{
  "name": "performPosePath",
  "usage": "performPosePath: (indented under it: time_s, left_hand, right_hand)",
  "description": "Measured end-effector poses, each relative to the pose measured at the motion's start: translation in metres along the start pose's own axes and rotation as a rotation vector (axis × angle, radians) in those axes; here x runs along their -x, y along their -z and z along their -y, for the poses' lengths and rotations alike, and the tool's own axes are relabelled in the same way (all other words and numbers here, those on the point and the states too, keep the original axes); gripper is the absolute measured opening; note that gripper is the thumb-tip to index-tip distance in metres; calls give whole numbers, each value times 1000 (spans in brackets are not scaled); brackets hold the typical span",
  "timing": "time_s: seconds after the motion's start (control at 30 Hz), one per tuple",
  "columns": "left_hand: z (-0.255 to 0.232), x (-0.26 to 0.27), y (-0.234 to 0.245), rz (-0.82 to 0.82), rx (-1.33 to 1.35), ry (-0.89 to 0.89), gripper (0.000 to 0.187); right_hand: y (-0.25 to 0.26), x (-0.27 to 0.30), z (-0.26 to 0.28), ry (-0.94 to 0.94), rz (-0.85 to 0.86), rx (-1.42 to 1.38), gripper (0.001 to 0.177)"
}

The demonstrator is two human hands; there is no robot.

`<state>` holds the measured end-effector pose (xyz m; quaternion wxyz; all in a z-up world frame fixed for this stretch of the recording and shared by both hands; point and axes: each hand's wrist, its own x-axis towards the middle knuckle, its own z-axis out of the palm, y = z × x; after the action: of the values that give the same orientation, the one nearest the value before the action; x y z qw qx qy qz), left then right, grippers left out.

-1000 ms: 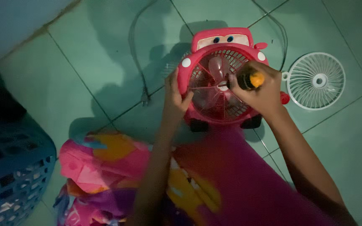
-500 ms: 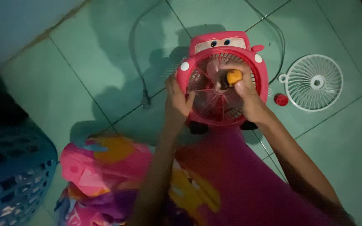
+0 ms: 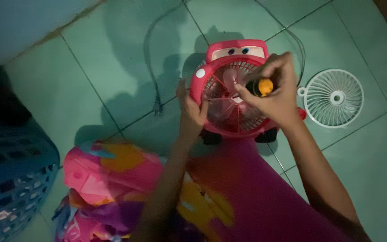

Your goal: The person uses a screwdriver to tighten the central screw on a pink car-shaped electric fan. They then place the white front grille over the fan blades and secure it by tightening the central screw again.

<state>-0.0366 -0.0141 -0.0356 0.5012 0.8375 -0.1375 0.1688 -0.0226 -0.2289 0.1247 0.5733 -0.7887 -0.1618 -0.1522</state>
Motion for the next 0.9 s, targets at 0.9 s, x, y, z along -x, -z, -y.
performPosePath:
  time_s: [0.9]
  left_hand:
    - [0,-5,0,-47,-120,-64,73]
  right_hand:
    - [1,2,-2,-53,192,-249,47]
